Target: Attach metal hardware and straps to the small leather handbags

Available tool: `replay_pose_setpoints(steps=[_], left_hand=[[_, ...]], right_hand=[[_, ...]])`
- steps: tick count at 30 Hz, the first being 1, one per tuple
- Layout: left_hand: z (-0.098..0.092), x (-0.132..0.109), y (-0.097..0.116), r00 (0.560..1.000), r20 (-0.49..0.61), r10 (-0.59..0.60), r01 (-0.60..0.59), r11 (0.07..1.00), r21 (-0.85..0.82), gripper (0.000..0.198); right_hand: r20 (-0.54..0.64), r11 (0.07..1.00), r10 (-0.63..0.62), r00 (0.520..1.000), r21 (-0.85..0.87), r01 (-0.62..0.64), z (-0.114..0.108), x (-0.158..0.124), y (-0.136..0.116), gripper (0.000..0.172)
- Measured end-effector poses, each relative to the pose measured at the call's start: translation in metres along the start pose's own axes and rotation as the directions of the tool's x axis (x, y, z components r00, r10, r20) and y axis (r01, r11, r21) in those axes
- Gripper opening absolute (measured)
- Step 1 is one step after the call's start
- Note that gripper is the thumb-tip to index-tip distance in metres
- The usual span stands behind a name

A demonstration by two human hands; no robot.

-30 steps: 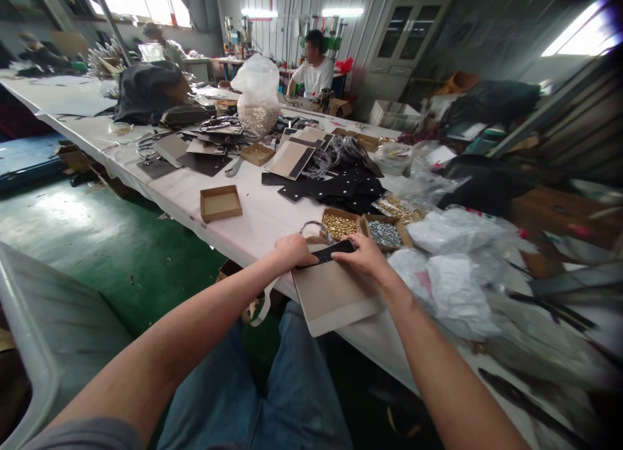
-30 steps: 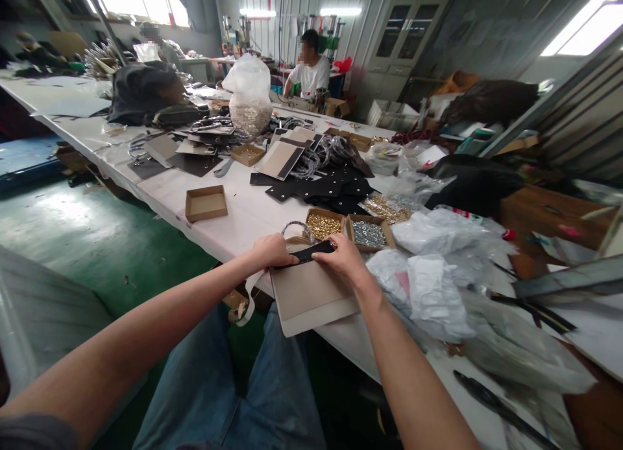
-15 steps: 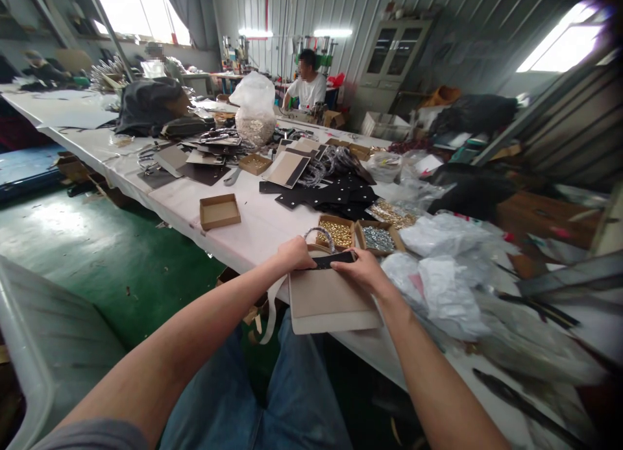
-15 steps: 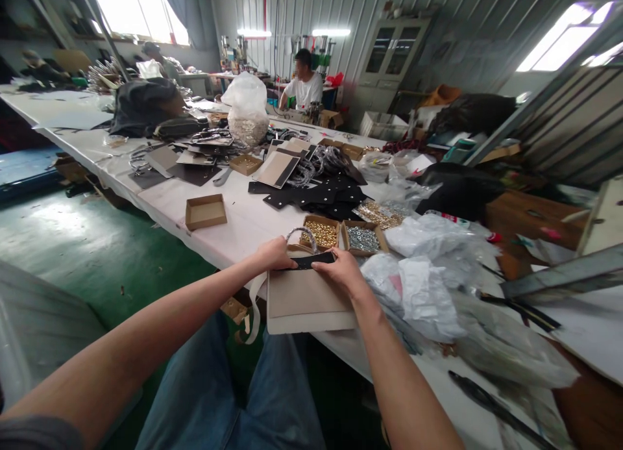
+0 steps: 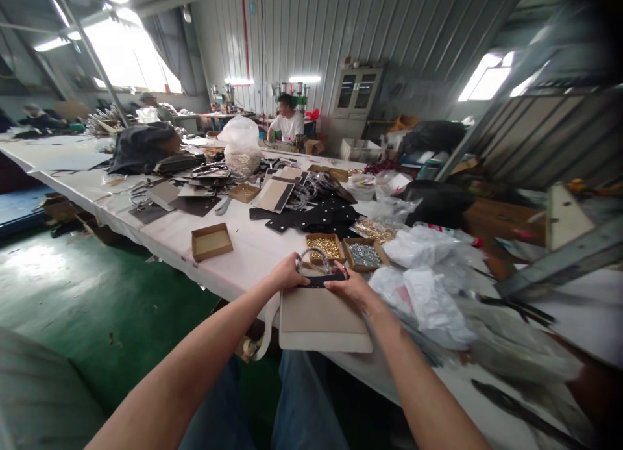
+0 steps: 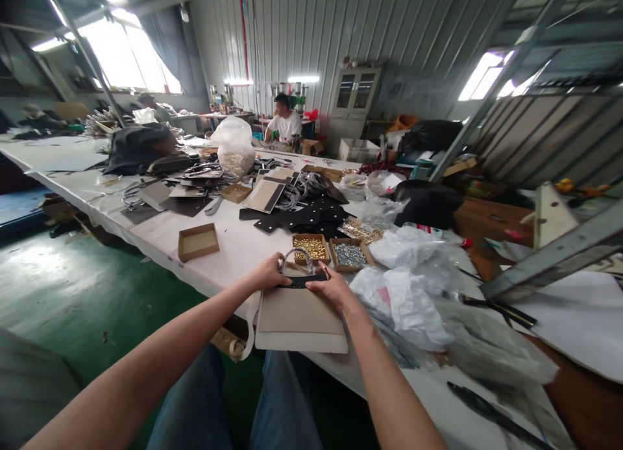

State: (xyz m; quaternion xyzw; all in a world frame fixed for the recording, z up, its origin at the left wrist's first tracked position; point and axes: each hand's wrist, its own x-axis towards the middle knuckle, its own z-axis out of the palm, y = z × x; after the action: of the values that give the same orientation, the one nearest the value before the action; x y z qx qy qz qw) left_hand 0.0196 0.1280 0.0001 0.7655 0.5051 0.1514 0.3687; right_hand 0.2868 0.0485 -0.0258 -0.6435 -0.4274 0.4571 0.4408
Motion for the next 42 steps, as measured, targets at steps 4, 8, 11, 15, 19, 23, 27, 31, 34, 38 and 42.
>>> replay_pose_setpoints(steps=[4, 8, 11, 15, 19, 23, 27, 31, 34, 38, 42], left_hand=[[0.002, 0.001, 0.006, 0.998, -0.022, -0.057, 0.056, 0.997, -0.046, 0.116], [0.006, -0.010, 0.011, 0.984, -0.096, -0.151, 0.149, 0.988, -0.029, 0.117], [0.008, -0.019, 0.013, 0.977, -0.158, -0.143, 0.147, 0.989, 0.012, 0.104], [0.010, -0.024, 0.015, 0.982, -0.164, -0.090, 0.092, 0.996, 0.008, 0.058], [0.013, -0.024, 0.022, 0.988, -0.142, -0.063, 0.060, 0.998, -0.025, 0.027], [0.020, -0.018, 0.020, 0.993, -0.117, -0.033, 0.030, 0.999, -0.021, 0.020], [0.030, 0.002, 0.006, 0.991, -0.132, 0.012, -0.010, 1.000, 0.015, 0.022], [0.035, 0.010, 0.004, 0.995, -0.094, 0.011, -0.009, 1.000, 0.026, 0.015], [0.036, 0.007, 0.009, 0.996, -0.084, 0.009, -0.008, 1.000, 0.011, 0.010], [0.035, 0.004, 0.015, 0.997, -0.078, 0.000, -0.004, 0.998, -0.056, 0.007], [0.033, 0.003, 0.017, 0.995, -0.097, -0.009, 0.005, 0.999, -0.049, 0.005]], right_hand=[[-0.024, 0.999, -0.023, 0.999, -0.027, 0.022, 0.001, -0.001, 0.006, 0.099], [-0.069, 0.998, -0.022, 0.997, -0.052, 0.018, 0.003, -0.003, 0.006, 0.089], [-0.110, 0.997, -0.011, 0.994, -0.080, 0.002, 0.005, -0.005, 0.006, 0.082], [-0.121, 0.997, -0.005, 0.993, -0.077, -0.004, 0.010, -0.007, 0.004, 0.068], [-0.170, 0.995, -0.016, 0.985, -0.102, -0.002, 0.012, -0.013, -0.004, 0.065], [-0.280, 0.980, -0.063, 0.958, -0.200, 0.006, 0.008, -0.025, -0.008, 0.087], [-0.361, 0.947, -0.162, 0.918, -0.318, 0.042, 0.006, -0.035, -0.005, 0.110], [-0.423, 0.861, -0.327, 0.845, -0.502, 0.083, 0.015, -0.049, -0.005, 0.132], [-0.381, 0.833, -0.359, 0.852, -0.542, 0.109, 0.022, -0.060, -0.006, 0.114], [-0.334, 0.823, -0.450, 0.828, -0.515, 0.240, 0.020, -0.079, -0.004, 0.066], [-0.320, 0.803, -0.551, 0.771, -0.456, 0.384, -0.008, -0.110, 0.005, 0.034]])
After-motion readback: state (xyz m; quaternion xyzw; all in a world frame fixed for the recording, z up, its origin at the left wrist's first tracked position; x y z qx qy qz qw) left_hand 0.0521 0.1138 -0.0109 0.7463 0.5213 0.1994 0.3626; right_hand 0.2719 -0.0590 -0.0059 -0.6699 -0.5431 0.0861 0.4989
